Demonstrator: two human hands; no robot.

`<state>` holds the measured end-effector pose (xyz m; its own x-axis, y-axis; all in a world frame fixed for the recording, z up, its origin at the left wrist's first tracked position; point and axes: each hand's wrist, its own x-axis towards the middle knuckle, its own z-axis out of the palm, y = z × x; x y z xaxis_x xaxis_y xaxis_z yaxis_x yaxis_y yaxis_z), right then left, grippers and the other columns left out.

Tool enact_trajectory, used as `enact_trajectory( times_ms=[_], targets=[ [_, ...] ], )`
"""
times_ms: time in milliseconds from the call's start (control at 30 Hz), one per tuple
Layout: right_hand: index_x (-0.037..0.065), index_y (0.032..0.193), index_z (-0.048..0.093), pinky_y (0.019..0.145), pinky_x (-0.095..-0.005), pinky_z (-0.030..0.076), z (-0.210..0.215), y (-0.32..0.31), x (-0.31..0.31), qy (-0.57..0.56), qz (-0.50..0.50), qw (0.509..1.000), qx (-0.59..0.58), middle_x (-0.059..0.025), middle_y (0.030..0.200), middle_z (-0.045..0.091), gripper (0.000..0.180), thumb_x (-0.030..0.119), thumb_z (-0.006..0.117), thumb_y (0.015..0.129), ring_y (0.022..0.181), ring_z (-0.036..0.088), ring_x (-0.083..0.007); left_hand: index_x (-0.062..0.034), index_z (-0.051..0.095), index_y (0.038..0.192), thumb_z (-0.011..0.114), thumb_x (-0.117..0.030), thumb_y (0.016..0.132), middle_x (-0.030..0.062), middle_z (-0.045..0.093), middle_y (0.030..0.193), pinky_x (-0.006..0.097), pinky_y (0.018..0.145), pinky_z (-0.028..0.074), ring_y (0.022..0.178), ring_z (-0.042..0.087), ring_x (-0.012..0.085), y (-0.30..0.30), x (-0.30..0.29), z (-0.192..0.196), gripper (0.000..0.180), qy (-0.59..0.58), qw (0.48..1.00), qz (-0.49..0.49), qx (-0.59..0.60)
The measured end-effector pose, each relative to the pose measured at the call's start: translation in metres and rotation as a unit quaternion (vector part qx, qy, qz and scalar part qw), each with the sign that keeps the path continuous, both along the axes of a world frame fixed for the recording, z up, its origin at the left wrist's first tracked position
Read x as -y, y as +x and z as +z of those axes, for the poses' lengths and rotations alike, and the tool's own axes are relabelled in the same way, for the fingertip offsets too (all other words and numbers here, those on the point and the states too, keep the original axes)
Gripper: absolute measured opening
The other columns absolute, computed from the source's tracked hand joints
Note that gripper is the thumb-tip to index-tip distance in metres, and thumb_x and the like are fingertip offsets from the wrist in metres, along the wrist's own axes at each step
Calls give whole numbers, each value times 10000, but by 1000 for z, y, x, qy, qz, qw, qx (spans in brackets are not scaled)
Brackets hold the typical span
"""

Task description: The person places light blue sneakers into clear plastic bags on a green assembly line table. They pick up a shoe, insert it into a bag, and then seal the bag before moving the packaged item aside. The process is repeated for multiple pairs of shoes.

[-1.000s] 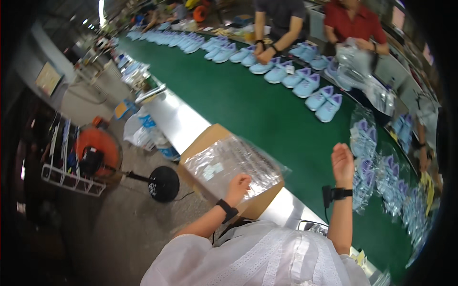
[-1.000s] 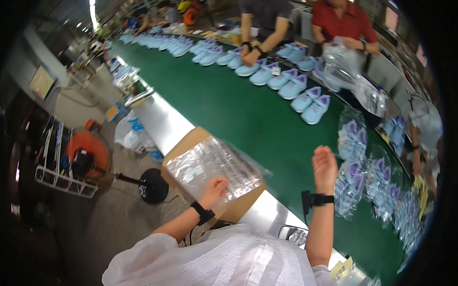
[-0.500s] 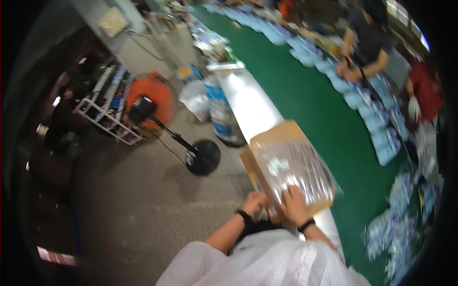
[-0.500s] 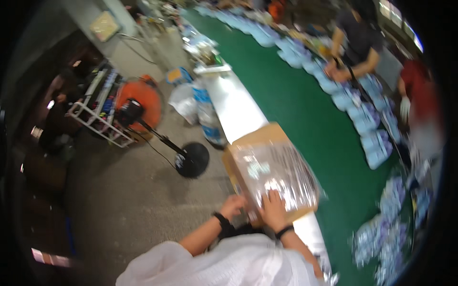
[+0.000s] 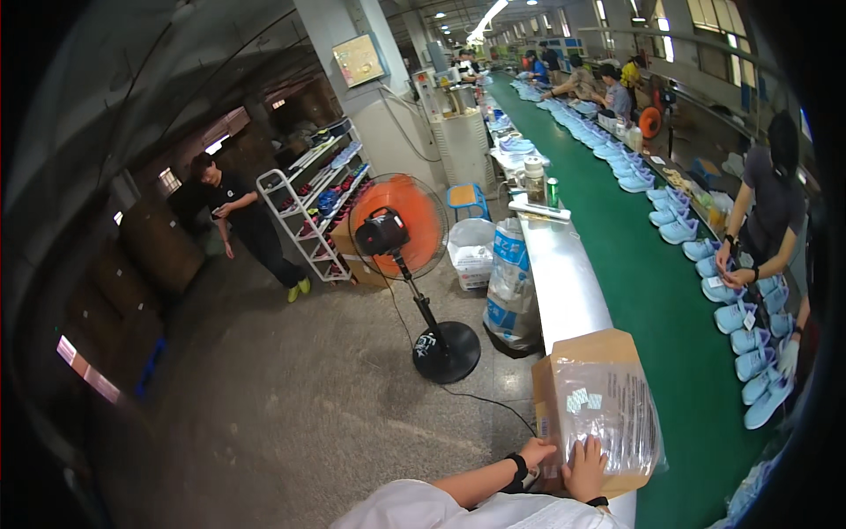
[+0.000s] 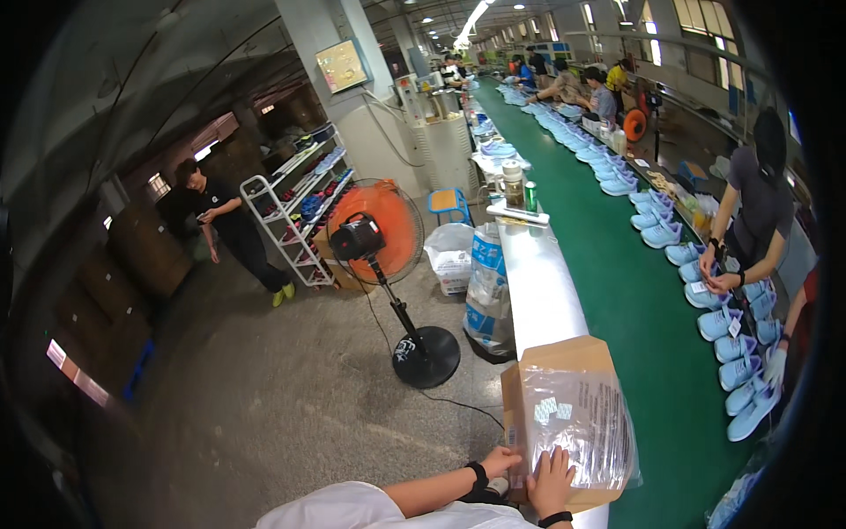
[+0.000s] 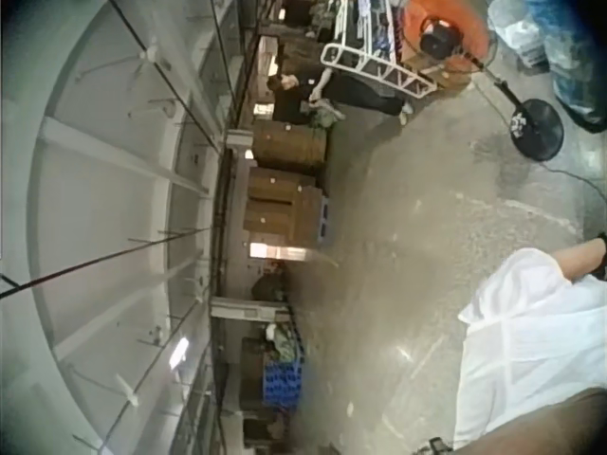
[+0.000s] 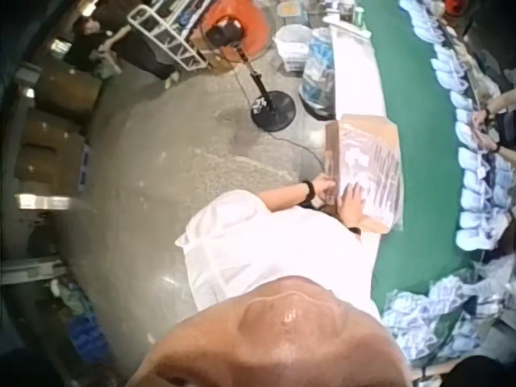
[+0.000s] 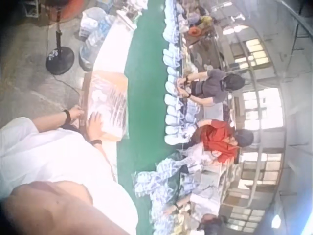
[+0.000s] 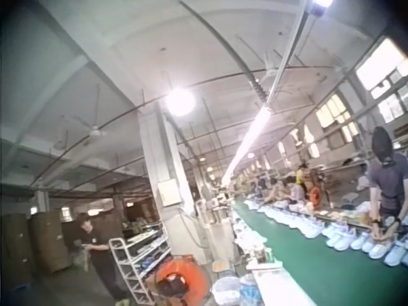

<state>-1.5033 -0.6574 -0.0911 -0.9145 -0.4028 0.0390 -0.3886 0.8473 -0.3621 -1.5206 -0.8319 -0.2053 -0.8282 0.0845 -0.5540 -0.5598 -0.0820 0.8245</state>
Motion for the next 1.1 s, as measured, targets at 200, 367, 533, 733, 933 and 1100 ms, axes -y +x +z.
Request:
enact_trajectory(
  times_ms=[200,367,533,733,933,1100],
  targets=[
    [40,1249,394,989,-586,210,-14,1,-5,2,-4,1000,4,-218,1390,257,689,202,701,654,1304,209,-383,-109,619,943,640,-431,745,32,563,975,410,721,404,915,506,207,-8,4,2,379,33,995,-38,89],
    [30,1240,410,999,-573,208,-12,5,-3,8,-5,1000,3,-190,1402,262,581,147,635,717,1311,212,-366,-131,539,1093,593,-387,809,35,557,1061,394,800,401,971,518,208,-5,3,7,386,215,969,1,124],
    [23,1020,484,975,-563,243,-12,6,1,-49,-27,998,-40,-181,1290,401,290,68,581,750,1258,311,-365,-129,539,1106,570,-384,815,28,544,1117,425,863,388,958,522,203,3,4,18,388,207,969,-10,131],
    [13,773,491,894,-455,348,-7,-5,1,-135,-25,990,-44,-169,1044,506,107,1,574,706,1007,467,-361,-166,526,1153,581,-400,809,1,518,1209,472,839,366,1161,438,202,4,1,21,419,98,985,-25,136],
    [6,725,484,698,-357,405,-48,-26,-22,-342,-81,935,42,-117,759,540,78,2,550,765,762,526,-265,-145,514,1122,579,-401,823,48,527,1168,412,788,392,1025,519,171,0,-2,11,399,173,971,-16,164],
    [45,748,500,576,-229,362,-21,-31,-28,-514,-173,801,254,7,689,482,126,86,515,866,623,434,-81,-163,533,999,582,-379,835,-2,569,979,342,740,401,890,541,126,2,0,38,276,237,964,-40,114]
  ],
)
